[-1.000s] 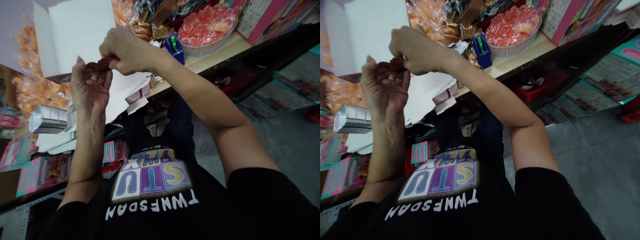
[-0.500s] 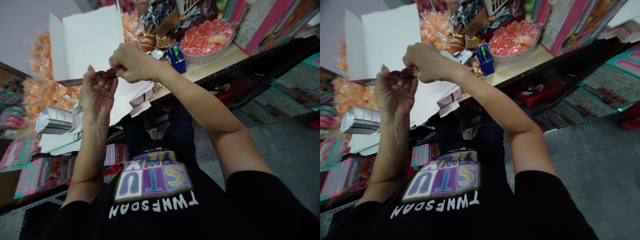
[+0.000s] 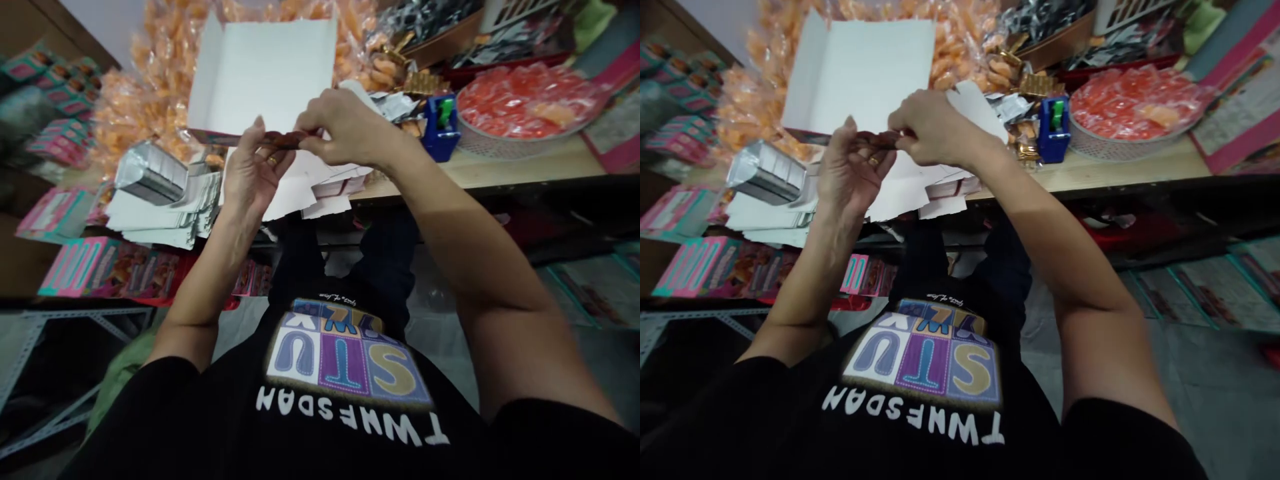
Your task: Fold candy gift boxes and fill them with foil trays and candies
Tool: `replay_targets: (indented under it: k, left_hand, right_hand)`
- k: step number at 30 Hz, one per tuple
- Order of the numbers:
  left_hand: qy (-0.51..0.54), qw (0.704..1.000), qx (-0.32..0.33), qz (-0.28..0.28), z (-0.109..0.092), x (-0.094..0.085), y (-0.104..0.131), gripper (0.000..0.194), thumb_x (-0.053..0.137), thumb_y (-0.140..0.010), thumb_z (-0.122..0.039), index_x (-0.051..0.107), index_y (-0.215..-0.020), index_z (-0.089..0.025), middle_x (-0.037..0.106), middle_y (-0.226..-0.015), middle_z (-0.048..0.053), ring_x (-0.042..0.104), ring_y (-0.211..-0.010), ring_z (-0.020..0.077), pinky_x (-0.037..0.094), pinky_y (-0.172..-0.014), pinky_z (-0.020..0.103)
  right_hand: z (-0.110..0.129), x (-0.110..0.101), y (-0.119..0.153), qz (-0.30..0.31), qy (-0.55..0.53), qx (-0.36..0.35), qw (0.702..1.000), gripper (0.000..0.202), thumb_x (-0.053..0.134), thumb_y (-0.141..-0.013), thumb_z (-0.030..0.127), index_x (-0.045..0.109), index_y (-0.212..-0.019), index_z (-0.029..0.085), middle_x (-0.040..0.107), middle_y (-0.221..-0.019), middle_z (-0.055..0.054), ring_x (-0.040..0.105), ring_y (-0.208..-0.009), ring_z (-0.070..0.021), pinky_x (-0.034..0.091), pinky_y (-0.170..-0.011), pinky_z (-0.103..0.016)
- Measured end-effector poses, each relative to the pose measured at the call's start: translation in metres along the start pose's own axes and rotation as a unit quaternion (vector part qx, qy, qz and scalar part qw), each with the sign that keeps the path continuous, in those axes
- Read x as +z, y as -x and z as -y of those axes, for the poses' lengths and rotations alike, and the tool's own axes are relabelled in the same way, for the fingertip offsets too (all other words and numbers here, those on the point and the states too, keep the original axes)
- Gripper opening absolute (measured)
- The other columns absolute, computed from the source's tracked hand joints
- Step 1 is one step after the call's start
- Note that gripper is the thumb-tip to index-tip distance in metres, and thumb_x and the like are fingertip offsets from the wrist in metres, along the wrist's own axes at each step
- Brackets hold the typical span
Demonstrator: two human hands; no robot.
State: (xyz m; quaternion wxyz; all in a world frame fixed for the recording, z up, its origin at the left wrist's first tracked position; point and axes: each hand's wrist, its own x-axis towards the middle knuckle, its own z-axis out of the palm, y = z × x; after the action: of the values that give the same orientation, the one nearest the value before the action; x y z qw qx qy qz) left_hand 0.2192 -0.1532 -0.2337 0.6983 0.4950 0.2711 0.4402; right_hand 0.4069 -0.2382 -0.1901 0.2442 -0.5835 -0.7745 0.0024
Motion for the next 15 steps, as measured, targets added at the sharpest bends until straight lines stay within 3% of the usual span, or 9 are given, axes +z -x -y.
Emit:
replay_targets:
  k: [2,4,6,8,11,13,15]
  left_hand:
    - [-0.005,1.0,-0.007,-0.003,-0.001,0.002,-0.003,0.028,0.083,-0.098,-0.043,0.065,-0.084,-0.026,0.08,-0.088,0.003,0.079,-0.118,0.0279,0.064,-0.098,0.036]
    - [-0.006,1.0,-0.014,-0.006,-0.005,0.006,-0.007,0.027,0.078,-0.103,-0.039,0.065,-0.083,-0.026,0.079,-0.088,0.003,0.079,-0.115,0.0271,0.064,-0.098,0.037]
    - [0.003,1.0,-0.016,-0.003,-0.013,0.01,-0.014,0.032,0.063,-0.113,-0.035,0.065,-0.084,-0.024,0.076,-0.084,0.001,0.077,-0.104,0.0208,0.063,-0.101,0.035]
    - [0.014,1.0,-0.004,0.018,-0.022,0.012,-0.022,0.043,0.046,-0.121,-0.036,0.064,-0.085,-0.022,0.072,-0.079,-0.001,0.072,-0.092,0.0152,0.061,-0.101,0.034]
    - [0.03,0.998,0.032,0.047,-0.034,0.014,-0.027,0.046,0.041,-0.124,-0.04,0.059,-0.087,-0.019,0.07,-0.077,-0.002,0.069,-0.087,0.0127,0.06,-0.097,0.032]
    - [0.03,0.997,0.054,0.034,-0.041,0.015,-0.023,0.041,0.044,-0.124,-0.036,0.056,-0.09,-0.017,0.07,-0.08,-0.002,0.071,-0.087,0.0121,0.059,-0.092,0.028]
    - [0.023,0.997,0.074,0.012,-0.046,0.017,-0.017,0.039,0.044,-0.124,-0.033,0.055,-0.09,-0.017,0.069,-0.084,-0.001,0.071,-0.084,0.0118,0.057,-0.087,0.026]
  right_hand:
    - [-0.001,0.0,0.0,0.007,0.009,-0.004,1.0,0.026,0.062,-0.098,0.019,0.058,-0.073,0.026,0.054,-0.074,0.004,0.063,-0.081,-0.013,0.05,-0.082,-0.025]
    - [0.0,-0.002,0.0,0.014,0.022,0.039,0.999,0.017,0.06,-0.101,0.021,0.07,-0.088,0.023,0.063,-0.085,0.002,0.064,-0.086,-0.0129,0.047,-0.084,-0.026]
    - [0.004,-0.007,-0.004,0.03,0.056,0.087,0.994,0.025,0.055,-0.108,0.024,0.077,-0.114,0.014,0.07,-0.103,-0.003,0.067,-0.102,-0.0137,0.044,-0.094,-0.03]
    - [0.01,-0.013,-0.011,0.035,0.088,0.099,0.991,0.037,0.049,-0.115,0.028,0.074,-0.132,0.007,0.072,-0.123,-0.008,0.065,-0.123,-0.0176,0.041,-0.106,-0.034]
    - [0.019,-0.02,-0.023,0.028,0.086,0.1,0.991,0.045,0.041,-0.118,0.031,0.07,-0.141,0.006,0.07,-0.14,-0.009,0.059,-0.14,-0.0229,0.038,-0.113,-0.038]
    - [0.025,-0.023,-0.028,0.034,0.071,0.122,0.989,0.046,0.04,-0.118,0.031,0.067,-0.148,0.009,0.07,-0.142,-0.006,0.059,-0.141,-0.025,0.038,-0.113,-0.042]
    - [0.032,-0.023,-0.03,0.017,0.049,0.128,0.991,0.041,0.045,-0.116,0.029,0.071,-0.142,0.011,0.07,-0.141,-0.002,0.056,-0.145,-0.0288,0.037,-0.113,-0.047]
